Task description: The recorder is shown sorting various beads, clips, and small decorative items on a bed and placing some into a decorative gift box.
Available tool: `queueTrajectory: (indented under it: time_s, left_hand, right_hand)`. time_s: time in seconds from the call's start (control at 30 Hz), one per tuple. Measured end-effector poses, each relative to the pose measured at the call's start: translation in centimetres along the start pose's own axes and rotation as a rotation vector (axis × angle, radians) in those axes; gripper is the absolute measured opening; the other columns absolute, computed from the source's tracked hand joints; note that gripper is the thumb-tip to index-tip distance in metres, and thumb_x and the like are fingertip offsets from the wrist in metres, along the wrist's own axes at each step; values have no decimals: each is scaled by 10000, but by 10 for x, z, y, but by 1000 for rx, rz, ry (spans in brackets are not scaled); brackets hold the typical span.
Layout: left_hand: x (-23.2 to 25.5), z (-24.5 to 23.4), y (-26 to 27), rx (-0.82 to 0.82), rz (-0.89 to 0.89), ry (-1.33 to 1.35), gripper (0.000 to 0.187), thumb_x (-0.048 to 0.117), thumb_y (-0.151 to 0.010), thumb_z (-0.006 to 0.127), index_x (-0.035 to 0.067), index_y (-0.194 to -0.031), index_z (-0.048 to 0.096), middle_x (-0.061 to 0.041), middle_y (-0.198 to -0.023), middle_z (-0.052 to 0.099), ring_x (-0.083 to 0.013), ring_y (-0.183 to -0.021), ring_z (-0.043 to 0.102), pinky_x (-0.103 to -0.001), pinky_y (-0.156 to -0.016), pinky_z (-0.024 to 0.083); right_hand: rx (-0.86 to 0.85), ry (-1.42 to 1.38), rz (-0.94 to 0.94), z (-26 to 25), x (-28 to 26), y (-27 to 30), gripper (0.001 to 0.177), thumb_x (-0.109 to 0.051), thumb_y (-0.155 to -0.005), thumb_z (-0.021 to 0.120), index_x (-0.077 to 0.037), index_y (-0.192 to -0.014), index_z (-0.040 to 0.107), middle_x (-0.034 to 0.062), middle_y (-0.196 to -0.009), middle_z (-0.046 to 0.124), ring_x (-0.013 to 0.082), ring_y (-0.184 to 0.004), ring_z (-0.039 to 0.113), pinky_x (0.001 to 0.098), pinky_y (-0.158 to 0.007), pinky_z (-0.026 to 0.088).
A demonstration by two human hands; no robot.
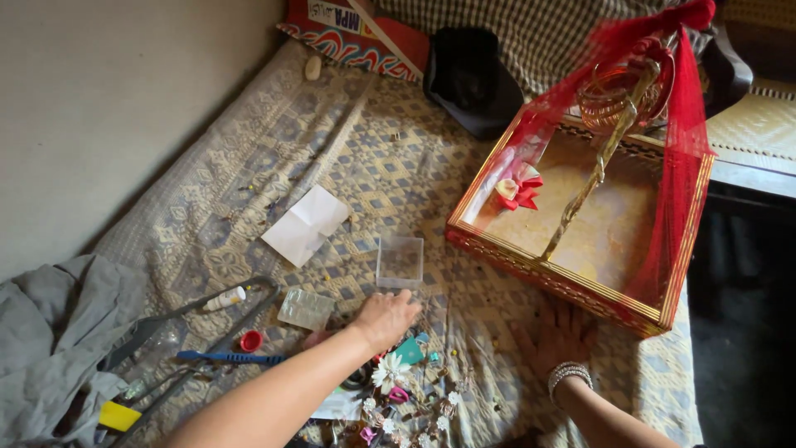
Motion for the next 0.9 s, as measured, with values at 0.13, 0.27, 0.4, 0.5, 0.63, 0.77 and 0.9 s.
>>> queueTrajectory:
  time_s: [0.13, 0.27, 0.4, 0.5, 0.63, 0.77, 0.9]
  left_hand:
    - [-1, 8, -2, -92, 21, -87, 121, 185, -999, 604, 101, -1085, 590, -119, -949, 562, -273, -788, 698, -426, -685, 585]
    - [-2, 7, -1, 46, 46, -50, 116, 231, -956, 622, 125, -991, 589, -78, -902, 559, -237, -778, 662, -413, -689, 581]
    - [2, -24, -5, -47, 40, -10, 113, 228, -1046, 538, 128, -1004, 569, -54, -890, 530, -140, -676, 578, -303, -542, 576]
    - [-5, -73, -17, 104, -2, 94, 117, 238, -1046, 524, 142, -1020, 586, -45, -887, 538, -129, -598, 544, -278, -463, 553]
    - [-31, -100, -36, 201, -67, 62, 144, 219, -1087, 497, 118, -1048, 593, -52, -888, 568, -127, -591, 567, -262, -430, 550]
    - [-52, -102, -41, 223, -135, 23, 185, 270, -1016, 571, 106, -1083, 625, -51, -934, 615, -177, -709, 642, -343, -605, 577]
    - [-50, -112, -31, 248, -182, -25, 162, 285, -953, 653, 137, -1018, 670, -45, -1090, 623, -240, -1020, 634, -433, -891, 519]
  right_hand:
    - [-15, -3, 8, -12, -5, -1, 969, -712, -799, 503, -205, -1588, 257, 103, -1640, 253, 387, -1508, 161, 654, -1138, 150]
    - [-7, -5, 10, -7, -3, 2, 959, -726, -817, 495, -207, -1590, 265, 100, -1641, 263, 378, -1519, 165, 654, -1170, 146]
    - [-2, -38, 4, -5, -2, 0, 970, -720, -807, 503, -194, -1588, 270, 109, -1645, 253, 392, -1510, 156, 657, -1148, 143]
    - [-6, -16, 8, 3, 1, 0, 937, -725, -820, 499, -211, -1574, 289, 94, -1648, 254, 376, -1535, 147, 655, -1180, 124]
    - [31, -62, -17, -3, -1, 0, 942, -709, -815, 512, -203, -1575, 278, 104, -1647, 247, 382, -1531, 141, 667, -1180, 114]
    - [-56, -28, 12, -8, -3, 0, 979, -694, -803, 531, -201, -1596, 236, 101, -1653, 231, 390, -1519, 137, 665, -1149, 146]
    - [-18, -4, -1, 3, 2, 0, 989, -692, -797, 528, -184, -1595, 239, 106, -1649, 238, 386, -1523, 147, 659, -1168, 153]
Point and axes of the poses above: each hand's wrist, its own y-axis away from the middle knuckle, its own z-axis out of the palm, x = y × z, the point moved 5 cm from there along -y, towards the middle knuckle
